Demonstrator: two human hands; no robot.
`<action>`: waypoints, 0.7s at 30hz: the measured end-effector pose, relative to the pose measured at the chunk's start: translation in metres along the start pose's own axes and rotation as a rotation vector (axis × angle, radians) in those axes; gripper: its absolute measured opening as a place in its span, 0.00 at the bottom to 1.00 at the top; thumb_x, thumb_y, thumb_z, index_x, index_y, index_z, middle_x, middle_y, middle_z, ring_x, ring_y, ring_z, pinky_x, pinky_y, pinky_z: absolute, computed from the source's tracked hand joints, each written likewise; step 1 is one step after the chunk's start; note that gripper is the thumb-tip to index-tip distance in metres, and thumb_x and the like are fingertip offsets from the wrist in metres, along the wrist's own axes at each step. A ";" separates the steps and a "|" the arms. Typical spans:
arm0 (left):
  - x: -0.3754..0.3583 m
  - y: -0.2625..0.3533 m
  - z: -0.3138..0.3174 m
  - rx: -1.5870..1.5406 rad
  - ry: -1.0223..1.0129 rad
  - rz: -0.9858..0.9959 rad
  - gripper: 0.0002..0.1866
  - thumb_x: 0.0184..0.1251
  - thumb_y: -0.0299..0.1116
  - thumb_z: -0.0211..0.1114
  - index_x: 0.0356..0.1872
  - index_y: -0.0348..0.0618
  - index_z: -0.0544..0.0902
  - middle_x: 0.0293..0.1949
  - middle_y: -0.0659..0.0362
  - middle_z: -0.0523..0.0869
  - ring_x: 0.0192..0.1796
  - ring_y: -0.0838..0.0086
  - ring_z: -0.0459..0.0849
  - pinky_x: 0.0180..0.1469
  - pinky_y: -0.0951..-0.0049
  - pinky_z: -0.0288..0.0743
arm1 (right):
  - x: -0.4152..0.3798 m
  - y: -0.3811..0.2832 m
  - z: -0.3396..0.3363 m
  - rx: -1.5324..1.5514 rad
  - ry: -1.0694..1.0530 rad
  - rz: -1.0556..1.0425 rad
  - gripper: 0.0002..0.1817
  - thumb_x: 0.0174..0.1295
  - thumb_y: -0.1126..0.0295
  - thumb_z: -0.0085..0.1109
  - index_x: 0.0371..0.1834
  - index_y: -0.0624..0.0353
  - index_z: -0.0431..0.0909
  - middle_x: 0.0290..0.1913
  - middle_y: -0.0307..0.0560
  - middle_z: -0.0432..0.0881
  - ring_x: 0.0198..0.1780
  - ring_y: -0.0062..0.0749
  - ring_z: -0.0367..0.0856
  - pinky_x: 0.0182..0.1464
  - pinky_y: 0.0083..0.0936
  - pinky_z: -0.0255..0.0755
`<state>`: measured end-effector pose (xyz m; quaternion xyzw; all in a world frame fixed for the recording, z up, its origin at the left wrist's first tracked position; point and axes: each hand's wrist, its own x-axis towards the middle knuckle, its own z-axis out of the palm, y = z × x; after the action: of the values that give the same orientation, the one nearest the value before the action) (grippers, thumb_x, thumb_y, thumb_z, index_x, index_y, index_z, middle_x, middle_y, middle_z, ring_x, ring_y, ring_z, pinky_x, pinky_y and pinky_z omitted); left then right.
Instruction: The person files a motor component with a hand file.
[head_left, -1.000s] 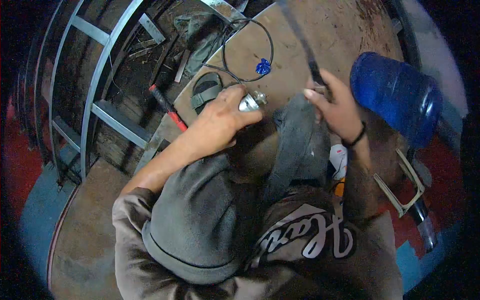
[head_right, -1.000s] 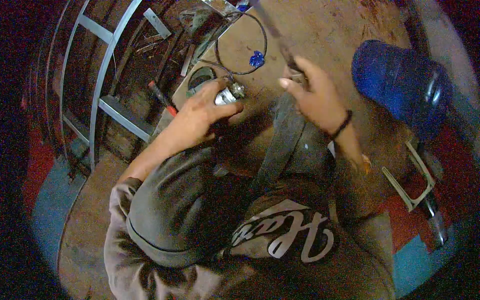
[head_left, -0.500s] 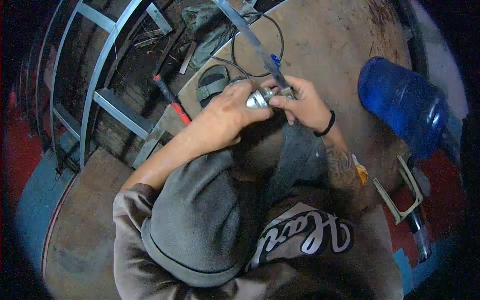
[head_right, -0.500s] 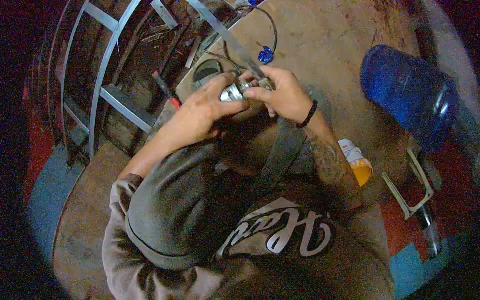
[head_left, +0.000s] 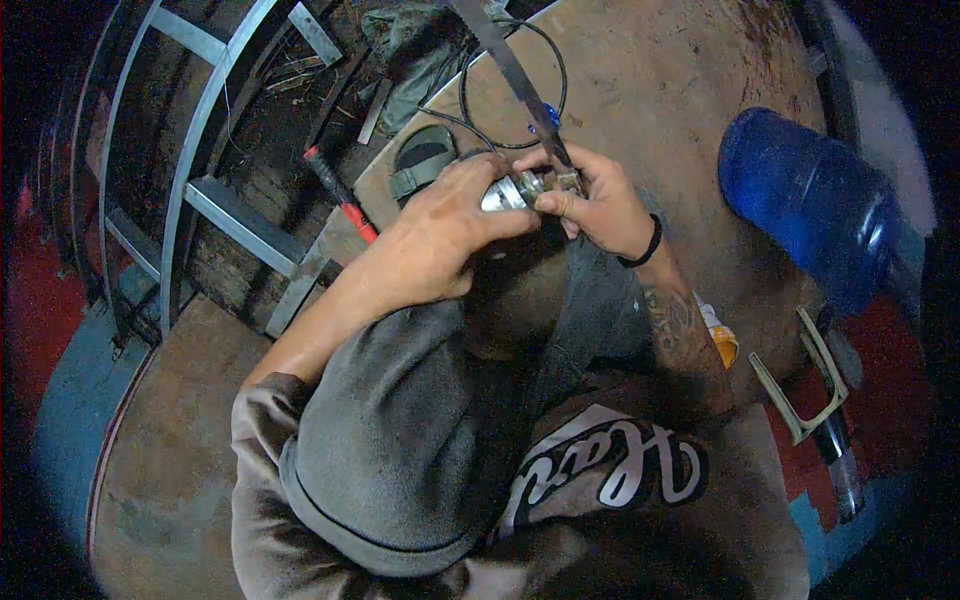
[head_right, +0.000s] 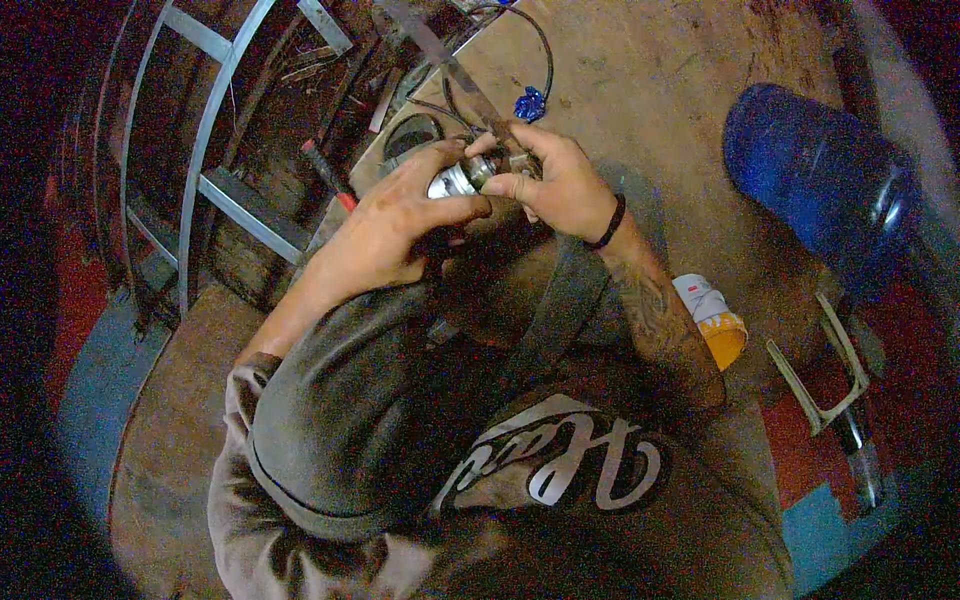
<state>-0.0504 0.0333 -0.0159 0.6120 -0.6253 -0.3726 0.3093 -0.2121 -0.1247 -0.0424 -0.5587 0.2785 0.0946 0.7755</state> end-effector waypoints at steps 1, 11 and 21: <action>0.000 0.000 0.000 -0.016 0.008 0.000 0.30 0.36 0.19 0.67 0.49 0.50 0.80 0.54 0.44 0.73 0.61 0.47 0.72 0.62 0.57 0.69 | -0.002 -0.002 0.001 -0.002 0.000 0.001 0.18 0.59 0.74 0.64 0.53 0.55 0.77 0.28 0.30 0.77 0.19 0.11 0.67 0.21 0.13 0.63; 0.000 -0.001 -0.001 -0.020 0.012 -0.004 0.29 0.38 0.19 0.66 0.49 0.50 0.80 0.55 0.44 0.73 0.60 0.47 0.72 0.61 0.57 0.69 | 0.001 0.001 -0.002 -0.033 -0.009 0.001 0.21 0.60 0.72 0.65 0.57 0.60 0.74 0.41 0.37 0.81 0.22 0.10 0.69 0.23 0.11 0.63; 0.001 -0.001 -0.003 0.017 -0.062 -0.018 0.32 0.34 0.20 0.68 0.50 0.50 0.80 0.62 0.42 0.69 0.66 0.47 0.69 0.66 0.59 0.66 | 0.005 -0.008 0.011 -0.441 0.188 0.040 0.21 0.66 0.55 0.55 0.41 0.67 0.79 0.27 0.59 0.79 0.33 0.32 0.81 0.39 0.34 0.73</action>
<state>-0.0479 0.0325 -0.0151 0.6084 -0.6323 -0.3887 0.2811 -0.2006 -0.1188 -0.0359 -0.7152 0.3329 0.1160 0.6035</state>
